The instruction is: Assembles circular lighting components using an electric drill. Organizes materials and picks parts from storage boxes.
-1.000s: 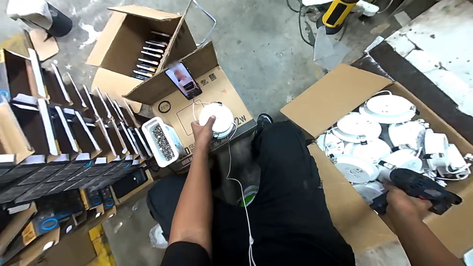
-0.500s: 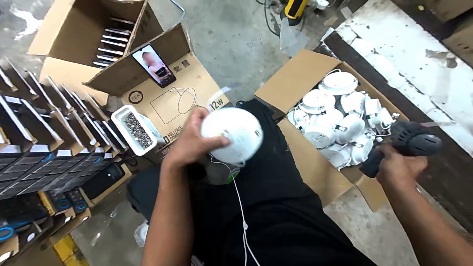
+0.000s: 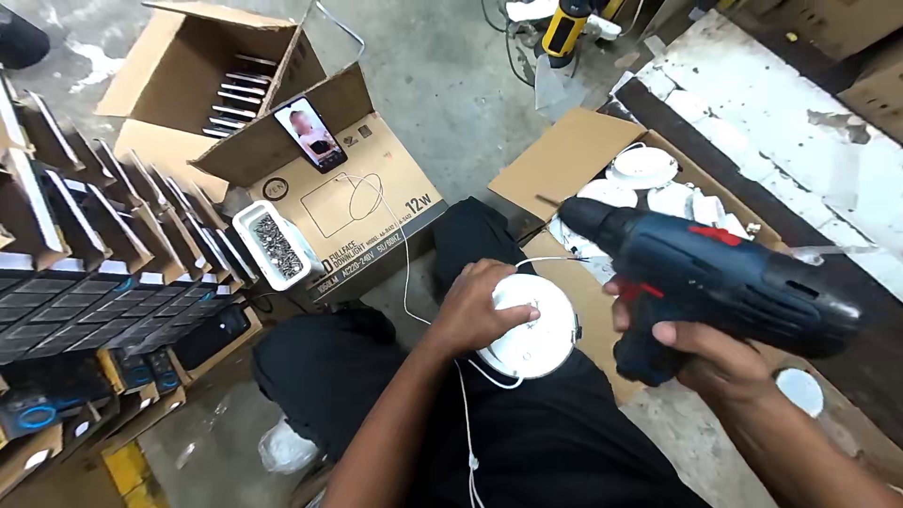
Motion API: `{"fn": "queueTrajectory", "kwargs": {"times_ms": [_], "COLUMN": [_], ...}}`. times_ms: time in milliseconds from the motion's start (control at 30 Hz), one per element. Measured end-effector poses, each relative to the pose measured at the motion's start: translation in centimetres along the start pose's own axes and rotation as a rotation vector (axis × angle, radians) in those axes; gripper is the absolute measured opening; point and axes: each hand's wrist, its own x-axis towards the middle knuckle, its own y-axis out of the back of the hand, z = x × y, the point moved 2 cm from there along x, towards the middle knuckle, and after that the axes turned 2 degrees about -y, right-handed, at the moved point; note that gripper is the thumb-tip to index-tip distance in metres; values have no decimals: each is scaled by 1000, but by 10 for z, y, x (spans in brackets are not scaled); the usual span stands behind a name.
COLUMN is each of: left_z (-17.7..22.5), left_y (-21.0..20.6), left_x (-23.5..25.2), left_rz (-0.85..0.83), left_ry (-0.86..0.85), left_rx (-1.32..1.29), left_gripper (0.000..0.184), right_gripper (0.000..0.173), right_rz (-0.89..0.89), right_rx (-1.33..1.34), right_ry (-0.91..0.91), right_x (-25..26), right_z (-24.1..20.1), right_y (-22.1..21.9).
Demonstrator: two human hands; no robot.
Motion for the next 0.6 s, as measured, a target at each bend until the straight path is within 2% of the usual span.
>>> {"fn": "queueTrajectory", "kwargs": {"times_ms": [67,133,233,300,400,600], "left_z": [-4,-6,-12,-22,-30,-3], "left_y": [2,3,2,2,-10,-42], "left_x": [0,-2,-13,-26,-42,-51], "left_rz": [74,68,66,100,100,148], "left_ry": [-39,-19,76,150,214,239], "left_rx": [86,89,4,-62,-160,-120], "left_gripper": [59,62,77,80,76,63], "right_gripper": [41,38,36,36,37,37], "right_rz": [-117,-183,-211,-217,-274,-362], "right_rx": [142,202,164,148,139,233], "right_ry": [-40,-60,-82,-97,-122,-232], "right_x": [7,16,28,33,36,40], "right_z": [7,17,27,26,18,18], "right_y": [-21,-33,-38,-38,-36,-45]}}
